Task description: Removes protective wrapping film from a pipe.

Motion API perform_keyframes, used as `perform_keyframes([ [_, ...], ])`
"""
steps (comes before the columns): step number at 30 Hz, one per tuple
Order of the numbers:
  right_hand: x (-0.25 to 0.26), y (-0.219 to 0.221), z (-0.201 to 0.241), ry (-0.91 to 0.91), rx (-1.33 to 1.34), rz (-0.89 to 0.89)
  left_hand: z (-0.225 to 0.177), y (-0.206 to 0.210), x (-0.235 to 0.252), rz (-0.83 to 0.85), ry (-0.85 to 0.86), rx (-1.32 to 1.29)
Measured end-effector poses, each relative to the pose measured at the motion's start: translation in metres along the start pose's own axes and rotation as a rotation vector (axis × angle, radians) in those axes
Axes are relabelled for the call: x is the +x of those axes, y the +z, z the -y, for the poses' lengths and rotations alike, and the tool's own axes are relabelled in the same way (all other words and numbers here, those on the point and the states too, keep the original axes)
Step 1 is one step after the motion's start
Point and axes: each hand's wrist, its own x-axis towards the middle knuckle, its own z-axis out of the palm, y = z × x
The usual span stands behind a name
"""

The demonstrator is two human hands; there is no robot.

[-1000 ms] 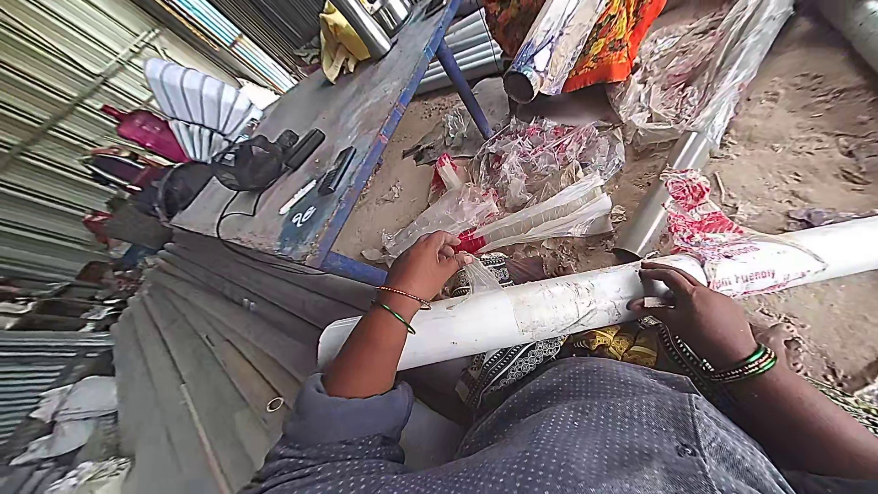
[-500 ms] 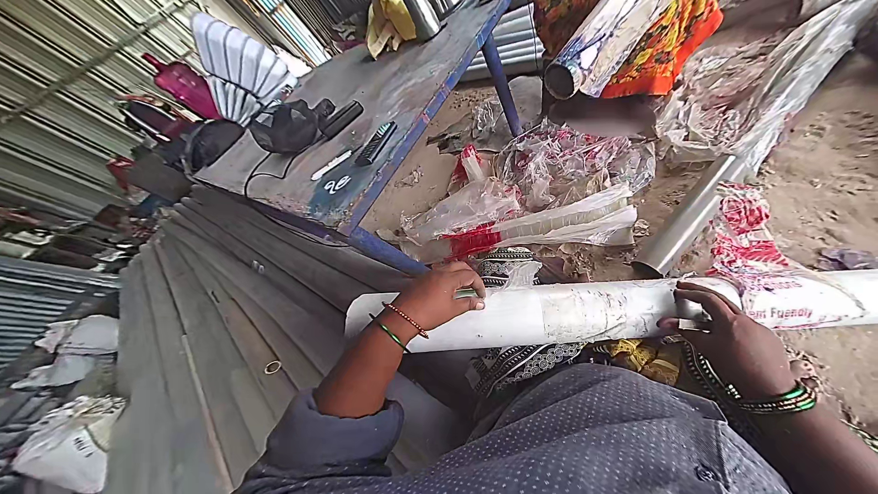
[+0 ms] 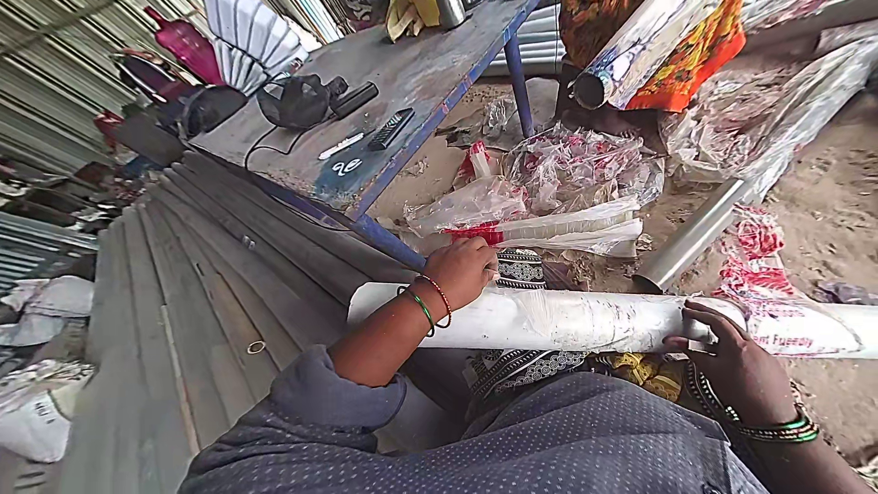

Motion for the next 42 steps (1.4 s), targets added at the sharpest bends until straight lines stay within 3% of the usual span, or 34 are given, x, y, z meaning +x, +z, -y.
perform_keyframes([
  [4,-0.001,0.0,-0.001,0.001,-0.005,-0.004,0.015,0.004,-0.005,-0.055,0.115,-0.187],
  [8,-0.002,0.0,-0.001,-0.002,-0.008,0.004,0.008,-0.001,-0.002,0.215,0.11,-0.172],
  [14,-0.002,-0.001,0.0,0.016,0.005,0.005,0.004,0.005,0.018,0.313,0.163,-0.193],
  [21,0.004,-0.001,0.002,0.029,0.013,0.024,-0.013,0.006,0.021,0.236,-0.084,0.027],
  [26,0.005,0.0,-0.001,0.013,0.014,0.028,-0.01,0.008,0.029,0.247,-0.141,0.064],
  [29,0.004,-0.001,-0.002,0.023,0.012,0.043,0.007,0.01,0.027,0.091,-0.124,-0.179],
  [34,-0.003,-0.002,0.0,0.024,-0.018,0.006,0.07,-0.023,-0.007,-0.429,-0.241,-0.49],
  [37,-0.004,-0.003,0.0,0.023,-0.026,0.01,0.112,-0.023,-0.05,-0.5,-0.387,-0.656],
  [40,-0.002,-0.003,-0.002,0.004,-0.041,0.004,0.13,0.01,-0.082,-0.533,-0.492,-0.931],
  [42,0.0,-0.004,-0.002,-0.001,-0.045,0.01,0.133,0.055,-0.093,-0.63,-0.463,-1.277],
])
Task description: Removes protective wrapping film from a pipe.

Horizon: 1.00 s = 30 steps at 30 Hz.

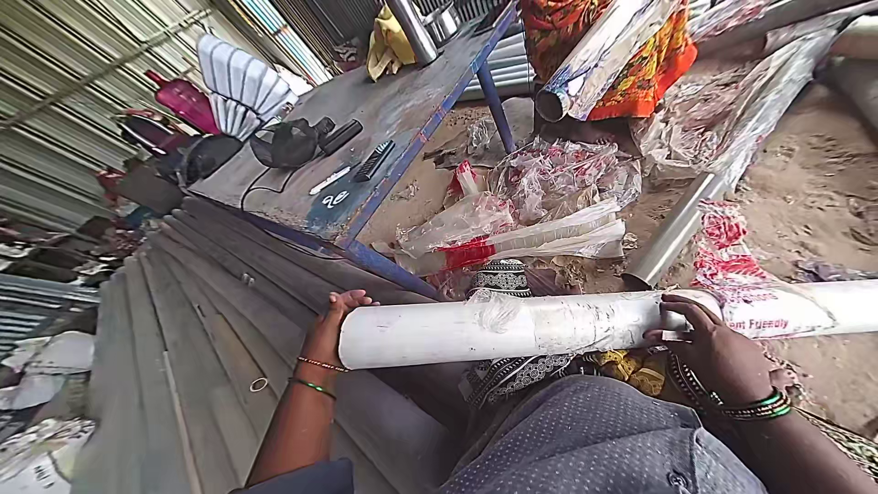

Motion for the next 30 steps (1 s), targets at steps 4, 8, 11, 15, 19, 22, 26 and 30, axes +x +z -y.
perform_keyframes([
  [4,0.0,-0.001,0.004,0.02,0.001,0.006,0.06,0.023,-0.024,-0.044,-0.056,-0.841],
  [8,0.0,-0.006,0.005,0.025,0.011,-0.014,0.045,0.034,-0.018,0.041,0.127,-1.031],
  [11,0.002,-0.009,-0.003,-0.016,0.016,-0.08,0.04,0.041,0.012,0.13,0.189,-1.175],
  [15,0.004,-0.019,0.003,0.011,0.036,-0.12,0.048,0.062,0.072,0.302,0.235,-1.417],
  [19,0.008,-0.021,0.015,0.068,-0.049,-0.125,0.052,0.079,0.113,0.339,0.224,-1.416],
  [22,0.021,-0.016,0.037,0.041,-0.075,-0.115,0.068,0.084,0.12,0.393,0.21,-1.444],
  [26,0.053,0.005,0.085,-0.193,-0.098,-0.046,0.091,0.083,0.113,0.51,0.228,-1.42],
  [30,0.082,0.04,0.132,-0.515,-0.112,0.015,0.098,0.078,0.104,0.542,0.169,-1.462],
])
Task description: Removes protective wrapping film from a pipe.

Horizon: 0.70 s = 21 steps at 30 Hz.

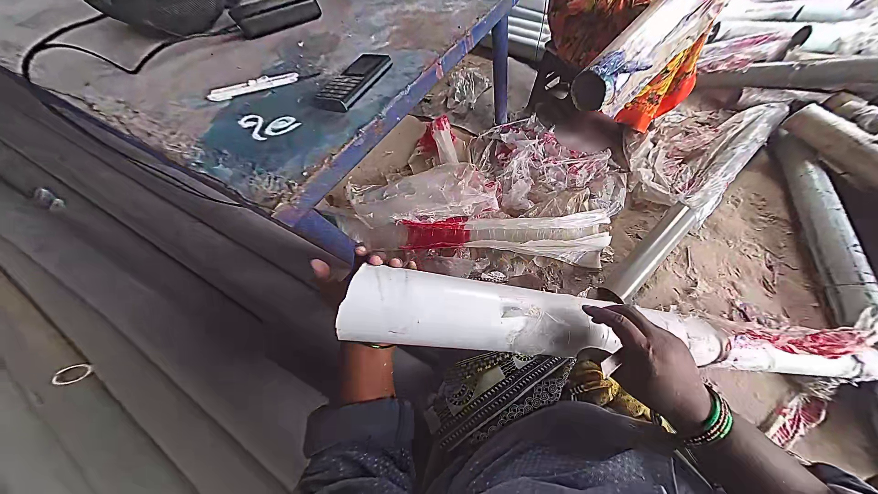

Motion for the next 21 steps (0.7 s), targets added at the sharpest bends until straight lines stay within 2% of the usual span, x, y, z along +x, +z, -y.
perform_keyframes([
  [4,0.026,0.031,0.03,-0.161,-0.006,0.026,-0.003,-0.014,-0.014,0.008,-0.051,-0.022],
  [6,0.027,0.043,0.036,-0.193,-0.008,0.006,-0.01,-0.03,-0.018,0.011,-0.052,0.098],
  [8,0.025,0.051,0.036,-0.228,-0.004,-0.024,-0.025,-0.032,-0.019,-0.059,-0.045,0.39],
  [12,0.028,0.057,0.037,-0.209,0.068,-0.008,-0.048,0.009,-0.022,-0.199,0.102,0.899],
  [13,0.03,0.057,0.037,-0.184,0.101,-0.001,-0.052,0.018,-0.025,-0.167,0.139,1.028],
  [16,0.033,0.056,0.033,-0.114,0.173,0.013,-0.051,0.043,-0.036,0.07,0.204,1.578],
  [18,0.035,0.053,0.03,-0.1,0.188,0.009,-0.04,0.055,-0.038,0.125,0.291,1.895],
  [19,0.035,0.052,0.029,-0.1,0.198,0.005,-0.037,0.056,-0.038,0.121,0.316,1.975],
  [21,0.035,0.048,0.025,-0.075,0.241,0.002,-0.037,0.053,-0.039,0.096,0.328,1.973],
])
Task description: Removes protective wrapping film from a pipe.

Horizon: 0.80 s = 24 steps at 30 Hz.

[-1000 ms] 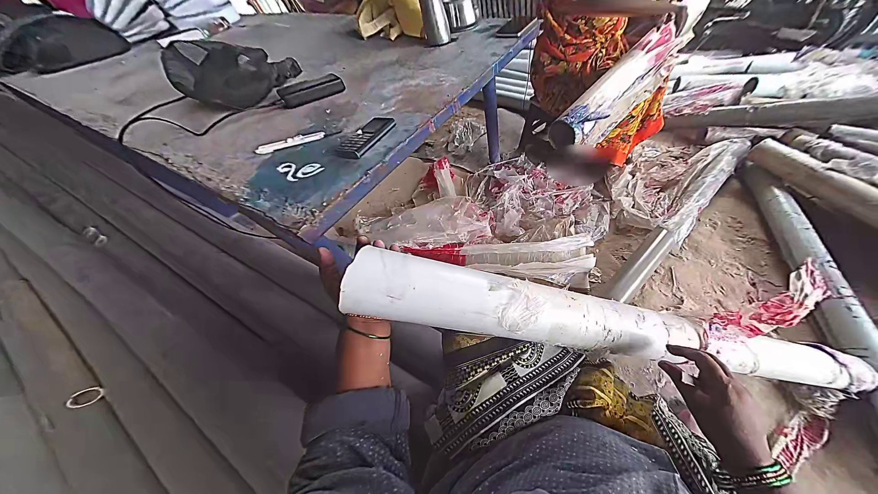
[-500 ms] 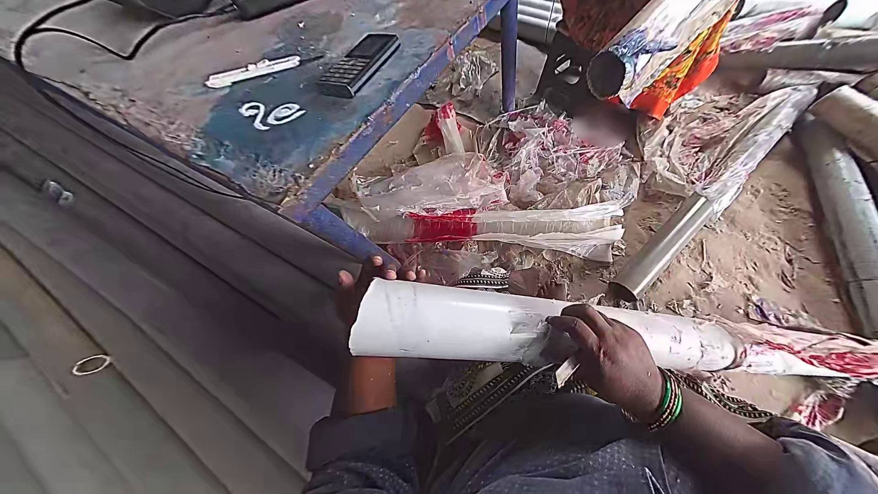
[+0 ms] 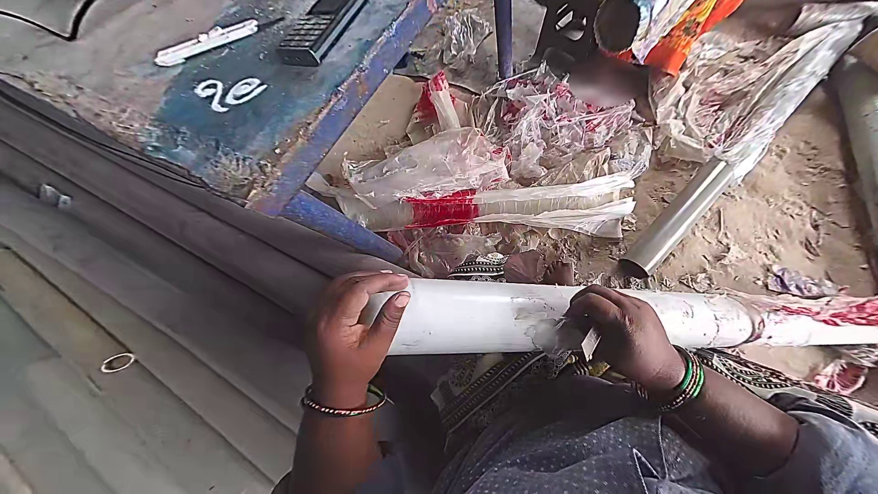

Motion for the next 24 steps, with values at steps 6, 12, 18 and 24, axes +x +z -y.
perform_keyframes([
  [6,-0.003,-0.02,-0.019,0.255,0.242,-0.059,0.003,-0.002,0.001,0.003,0.011,-0.122],
  [12,0.012,-0.06,-0.046,0.736,0.574,-0.371,0.002,0.0,0.0,-0.008,-0.007,-0.104],
  [18,-0.022,-0.121,-0.066,0.814,0.182,-0.235,-0.02,-0.003,0.001,0.03,0.013,0.174],
  [24,-0.065,-0.148,-0.065,0.79,-0.004,-0.009,-0.088,0.047,0.006,0.337,0.131,0.139],
])
